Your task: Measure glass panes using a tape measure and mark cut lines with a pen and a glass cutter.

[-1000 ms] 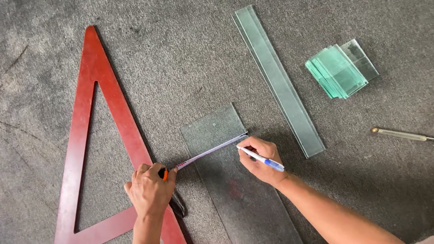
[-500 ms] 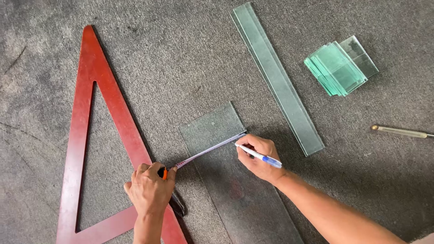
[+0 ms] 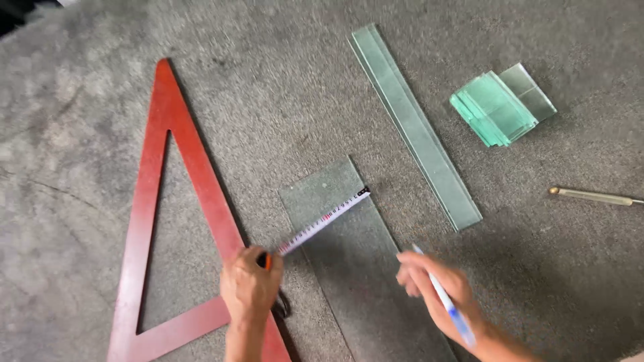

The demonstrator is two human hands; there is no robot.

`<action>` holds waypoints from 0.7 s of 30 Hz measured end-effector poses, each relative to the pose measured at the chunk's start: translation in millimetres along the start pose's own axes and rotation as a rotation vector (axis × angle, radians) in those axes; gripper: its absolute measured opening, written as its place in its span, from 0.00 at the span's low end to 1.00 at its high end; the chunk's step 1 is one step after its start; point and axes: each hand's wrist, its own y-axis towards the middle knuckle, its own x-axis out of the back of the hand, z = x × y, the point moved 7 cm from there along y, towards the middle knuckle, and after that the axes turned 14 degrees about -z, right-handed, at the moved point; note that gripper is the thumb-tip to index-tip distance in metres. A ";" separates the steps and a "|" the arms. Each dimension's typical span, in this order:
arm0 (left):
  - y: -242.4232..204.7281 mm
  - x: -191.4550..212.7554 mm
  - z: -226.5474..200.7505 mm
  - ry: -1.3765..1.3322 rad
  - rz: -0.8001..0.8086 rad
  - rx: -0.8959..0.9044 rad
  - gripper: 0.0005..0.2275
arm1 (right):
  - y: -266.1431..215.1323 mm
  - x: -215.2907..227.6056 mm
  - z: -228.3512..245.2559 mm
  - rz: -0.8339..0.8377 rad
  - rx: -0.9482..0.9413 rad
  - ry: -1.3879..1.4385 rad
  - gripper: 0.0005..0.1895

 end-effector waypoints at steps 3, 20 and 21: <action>-46.4 23.3 -28.2 -0.579 -0.138 -0.003 0.07 | -52.5 26.7 -48.0 0.045 -0.141 -0.118 0.15; -339.8 -188.5 -155.3 -0.861 0.578 -0.263 0.32 | -105.5 138.6 -147.0 0.001 -0.237 -0.452 0.39; -359.3 -193.0 -175.3 -0.822 0.594 -0.416 0.34 | -111.8 154.3 -86.4 -0.026 -0.389 -0.760 0.50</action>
